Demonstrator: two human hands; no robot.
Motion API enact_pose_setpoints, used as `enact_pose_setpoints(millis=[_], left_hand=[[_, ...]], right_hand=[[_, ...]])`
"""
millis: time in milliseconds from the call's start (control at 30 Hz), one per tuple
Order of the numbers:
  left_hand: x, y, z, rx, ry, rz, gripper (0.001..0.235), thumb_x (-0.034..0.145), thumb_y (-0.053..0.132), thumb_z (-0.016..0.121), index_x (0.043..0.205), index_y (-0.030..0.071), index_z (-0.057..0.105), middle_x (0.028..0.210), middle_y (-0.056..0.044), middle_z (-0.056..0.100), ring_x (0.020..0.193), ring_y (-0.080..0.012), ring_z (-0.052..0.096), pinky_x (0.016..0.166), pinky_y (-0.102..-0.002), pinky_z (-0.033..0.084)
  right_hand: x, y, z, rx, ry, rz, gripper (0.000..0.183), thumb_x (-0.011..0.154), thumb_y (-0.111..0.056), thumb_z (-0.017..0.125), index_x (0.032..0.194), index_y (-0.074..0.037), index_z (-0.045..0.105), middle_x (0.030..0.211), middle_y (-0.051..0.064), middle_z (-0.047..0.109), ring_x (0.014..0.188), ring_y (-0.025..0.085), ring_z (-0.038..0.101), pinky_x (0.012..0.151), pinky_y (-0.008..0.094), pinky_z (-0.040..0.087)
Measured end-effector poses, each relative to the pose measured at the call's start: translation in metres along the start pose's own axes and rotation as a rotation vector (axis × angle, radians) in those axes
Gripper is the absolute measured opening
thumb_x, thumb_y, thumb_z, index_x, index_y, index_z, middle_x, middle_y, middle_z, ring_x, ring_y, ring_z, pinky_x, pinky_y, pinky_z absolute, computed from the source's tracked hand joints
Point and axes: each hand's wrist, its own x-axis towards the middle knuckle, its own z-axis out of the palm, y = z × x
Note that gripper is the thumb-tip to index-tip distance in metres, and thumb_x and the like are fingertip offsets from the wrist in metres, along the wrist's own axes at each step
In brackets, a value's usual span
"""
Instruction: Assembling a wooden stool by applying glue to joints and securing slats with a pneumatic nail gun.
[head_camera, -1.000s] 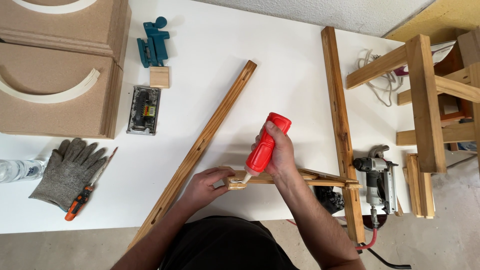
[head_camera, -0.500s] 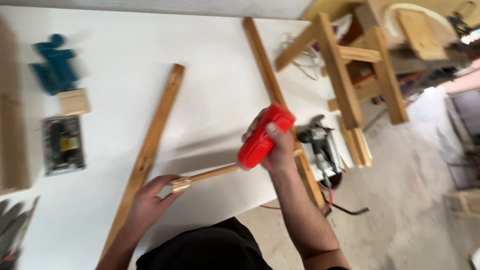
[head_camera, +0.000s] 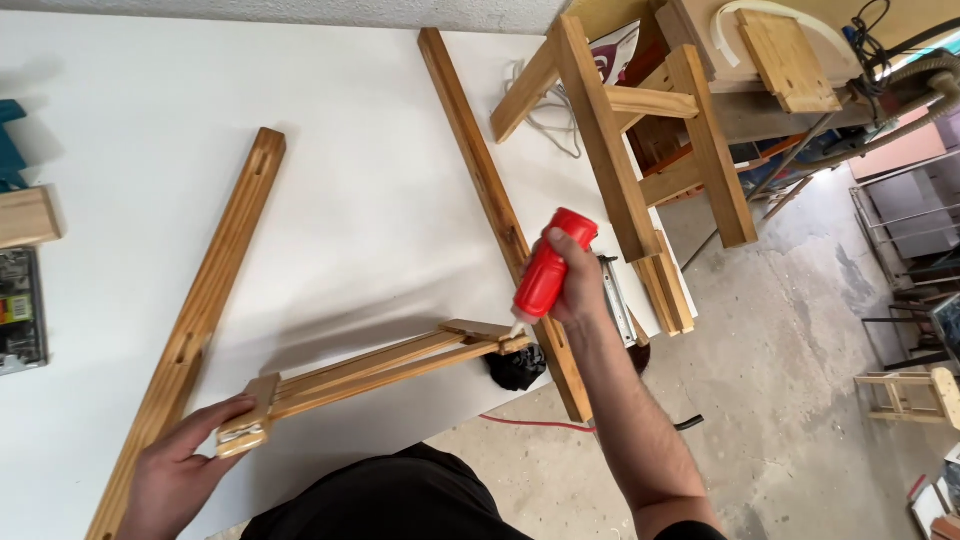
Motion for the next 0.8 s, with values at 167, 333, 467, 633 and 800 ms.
enact_pose_setpoints(millis=[167,333,467,633,800], left_hand=[[-0.002,-0.003,-0.001,0.061,0.028,0.054,0.048,0.076,0.007,0.081,0.124,0.015,0.076,0.130,0.003,0.075,0.122,-0.0096,0.068,0.111,-0.022,0.049],[-0.004,-0.007,-0.002,0.084,0.022,-0.009,0.048,0.077,0.005,0.080,0.123,0.017,0.077,0.132,0.004,0.075,0.122,-0.0076,0.068,0.098,-0.022,0.053],[-0.006,-0.007,-0.003,0.099,0.030,0.018,0.047,0.076,0.006,0.081,0.121,0.017,0.078,0.131,0.005,0.075,0.121,-0.0081,0.068,0.102,-0.022,0.053],[-0.004,-0.006,-0.004,0.112,-0.004,-0.150,0.052,0.075,0.001,0.080,0.122,0.021,0.079,0.134,0.009,0.075,0.121,-0.0048,0.067,0.087,-0.023,0.053],[-0.005,-0.005,-0.003,0.080,0.015,-0.054,0.047,0.076,0.004,0.080,0.121,0.017,0.078,0.132,0.004,0.075,0.122,-0.0084,0.068,0.103,-0.023,0.052]], right_hand=[[0.012,0.013,0.000,-0.017,-0.035,0.008,0.040,0.076,-0.024,0.078,0.102,-0.008,0.053,0.077,0.012,0.064,0.061,0.026,0.064,0.057,0.039,0.058],[0.017,0.023,-0.001,0.030,-0.031,0.041,0.037,0.076,-0.027,0.079,0.096,-0.008,0.055,0.072,0.010,0.061,0.057,0.025,0.062,0.053,0.038,0.056],[0.022,0.029,-0.002,0.055,-0.014,0.060,0.037,0.075,-0.029,0.081,0.094,-0.008,0.058,0.070,0.009,0.060,0.056,0.022,0.060,0.052,0.037,0.056],[0.019,0.026,0.000,0.064,0.038,0.081,0.040,0.074,-0.032,0.081,0.094,-0.005,0.058,0.069,0.010,0.058,0.054,0.022,0.058,0.050,0.036,0.054],[0.019,0.022,-0.003,0.091,0.023,0.090,0.038,0.075,-0.033,0.081,0.090,-0.008,0.057,0.067,0.007,0.058,0.052,0.020,0.057,0.049,0.034,0.052]])
